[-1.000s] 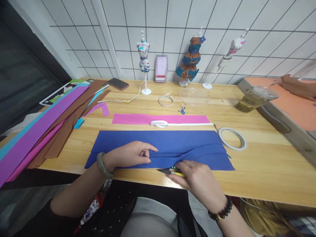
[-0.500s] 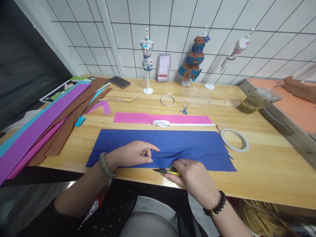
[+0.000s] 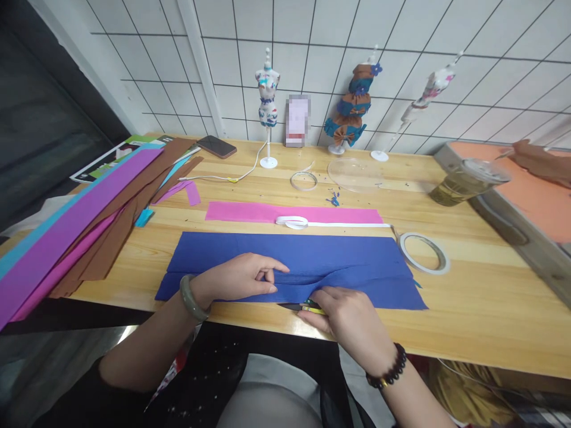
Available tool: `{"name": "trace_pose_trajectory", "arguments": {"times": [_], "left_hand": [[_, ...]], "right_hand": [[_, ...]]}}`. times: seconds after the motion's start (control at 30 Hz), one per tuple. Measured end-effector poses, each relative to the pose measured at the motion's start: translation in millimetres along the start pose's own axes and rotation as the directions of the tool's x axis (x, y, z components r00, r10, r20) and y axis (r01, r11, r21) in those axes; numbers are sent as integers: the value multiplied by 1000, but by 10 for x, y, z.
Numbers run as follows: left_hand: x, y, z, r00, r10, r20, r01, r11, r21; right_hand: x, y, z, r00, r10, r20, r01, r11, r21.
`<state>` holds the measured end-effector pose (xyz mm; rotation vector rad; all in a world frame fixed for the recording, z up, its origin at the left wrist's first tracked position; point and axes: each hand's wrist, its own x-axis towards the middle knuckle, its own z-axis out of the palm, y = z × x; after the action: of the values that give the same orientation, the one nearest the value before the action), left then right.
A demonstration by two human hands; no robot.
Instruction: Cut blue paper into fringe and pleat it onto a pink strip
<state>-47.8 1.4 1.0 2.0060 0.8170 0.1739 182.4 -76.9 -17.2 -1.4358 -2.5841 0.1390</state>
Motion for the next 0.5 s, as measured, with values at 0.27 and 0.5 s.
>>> {"name": "trace_pose_trajectory", "arguments": {"times": [0.27,0.5], "left_hand": [[1,-6,4,1000,-1,4,1,1000,5],[1,-14,4,1000,5,-5,-5,1000,-12]], "right_hand": [[-27,14,10,1000,2,1,-2,1000,13],[-3,-42,0,999,37,27,-37,999,12]]}}
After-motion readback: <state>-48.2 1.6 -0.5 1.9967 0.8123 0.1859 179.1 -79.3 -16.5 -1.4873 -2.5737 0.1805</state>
